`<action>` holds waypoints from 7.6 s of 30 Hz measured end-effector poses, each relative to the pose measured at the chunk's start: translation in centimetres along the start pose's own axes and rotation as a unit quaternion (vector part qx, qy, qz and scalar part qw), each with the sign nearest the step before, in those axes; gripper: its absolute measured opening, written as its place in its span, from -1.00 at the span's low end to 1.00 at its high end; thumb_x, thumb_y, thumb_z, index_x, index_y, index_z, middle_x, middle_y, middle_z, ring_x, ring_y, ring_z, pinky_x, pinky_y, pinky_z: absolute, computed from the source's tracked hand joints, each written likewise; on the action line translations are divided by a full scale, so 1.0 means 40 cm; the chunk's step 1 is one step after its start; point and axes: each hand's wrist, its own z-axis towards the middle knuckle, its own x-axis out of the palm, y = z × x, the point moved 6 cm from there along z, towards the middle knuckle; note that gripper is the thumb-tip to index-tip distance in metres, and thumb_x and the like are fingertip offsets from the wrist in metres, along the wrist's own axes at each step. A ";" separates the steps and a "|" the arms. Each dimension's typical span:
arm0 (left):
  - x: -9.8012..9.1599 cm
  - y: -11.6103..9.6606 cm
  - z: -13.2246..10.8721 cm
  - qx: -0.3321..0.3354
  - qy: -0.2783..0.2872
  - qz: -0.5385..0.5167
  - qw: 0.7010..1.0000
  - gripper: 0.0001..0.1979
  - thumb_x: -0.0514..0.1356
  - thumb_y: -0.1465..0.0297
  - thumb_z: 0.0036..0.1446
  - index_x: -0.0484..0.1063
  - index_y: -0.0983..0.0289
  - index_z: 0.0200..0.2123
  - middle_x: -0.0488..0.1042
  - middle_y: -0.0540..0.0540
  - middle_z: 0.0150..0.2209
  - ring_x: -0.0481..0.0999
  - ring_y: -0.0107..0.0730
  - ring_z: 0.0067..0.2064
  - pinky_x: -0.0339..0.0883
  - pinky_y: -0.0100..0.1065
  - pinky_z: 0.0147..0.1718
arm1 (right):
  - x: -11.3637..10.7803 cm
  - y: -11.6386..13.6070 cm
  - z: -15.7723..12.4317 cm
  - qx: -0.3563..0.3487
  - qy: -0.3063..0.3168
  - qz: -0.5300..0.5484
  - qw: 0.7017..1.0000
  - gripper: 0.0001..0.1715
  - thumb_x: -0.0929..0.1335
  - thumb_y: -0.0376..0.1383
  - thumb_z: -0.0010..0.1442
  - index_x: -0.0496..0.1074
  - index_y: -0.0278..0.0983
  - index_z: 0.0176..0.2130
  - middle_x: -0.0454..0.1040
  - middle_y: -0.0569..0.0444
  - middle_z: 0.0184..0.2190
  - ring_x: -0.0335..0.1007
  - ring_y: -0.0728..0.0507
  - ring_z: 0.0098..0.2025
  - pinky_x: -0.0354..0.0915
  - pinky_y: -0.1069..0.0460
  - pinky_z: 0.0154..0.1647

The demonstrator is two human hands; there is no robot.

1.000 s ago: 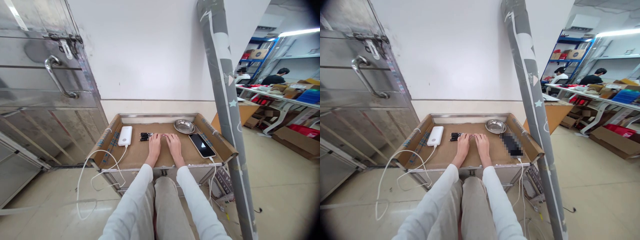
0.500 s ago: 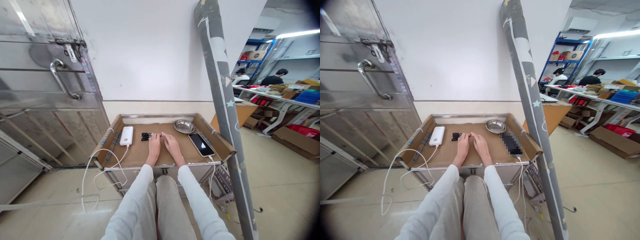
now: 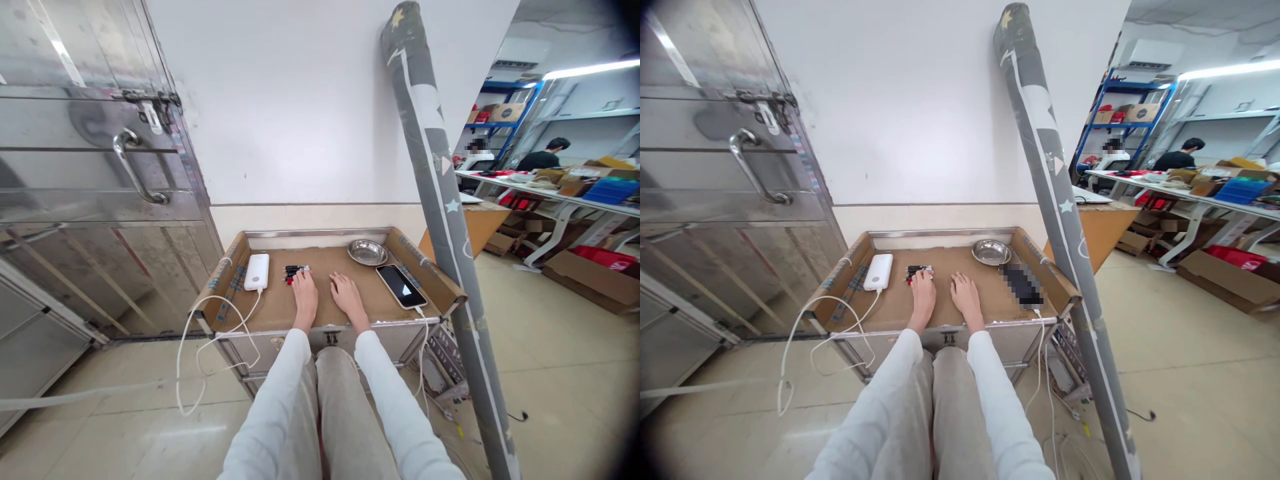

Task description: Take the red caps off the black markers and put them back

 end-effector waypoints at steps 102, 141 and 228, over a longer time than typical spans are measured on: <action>0.135 -0.093 0.091 0.268 0.112 -0.229 0.929 -0.62 -0.07 0.63 0.16 0.28 0.30 0.01 0.40 0.21 -0.01 0.38 -0.27 0.05 0.26 -0.16 0.09 | 0.024 -0.092 0.101 -0.048 -0.027 0.018 0.998 -0.79 0.21 -0.44 0.20 0.39 -0.29 -0.23 0.42 -0.04 -0.25 0.24 -0.17 -0.18 0.15 -0.01 -0.13; 0.077 -0.042 0.106 0.069 0.018 -0.047 0.996 -0.82 -0.01 0.48 0.25 0.37 0.33 -0.20 0.39 0.30 -0.15 0.36 -0.04 -0.07 0.25 -0.07 -0.09 | 0.003 -0.063 0.101 -0.034 -0.042 -0.049 0.997 -0.67 0.17 -0.44 0.24 0.42 -0.26 -0.11 0.43 -0.06 -0.22 0.27 -0.19 -0.15 0.09 -0.04 -0.15; 0.083 -0.022 0.090 0.162 0.042 -0.019 0.986 -0.95 0.13 0.41 0.21 0.35 0.27 -0.27 0.39 0.14 -0.24 0.35 -0.20 -0.14 0.23 -0.21 -0.10 | 0.015 -0.086 0.084 -0.046 -0.056 0.110 0.991 -0.78 0.21 -0.38 0.26 0.44 -0.26 -0.24 0.38 -0.03 -0.26 0.32 -0.16 -0.15 0.29 -0.06 -0.05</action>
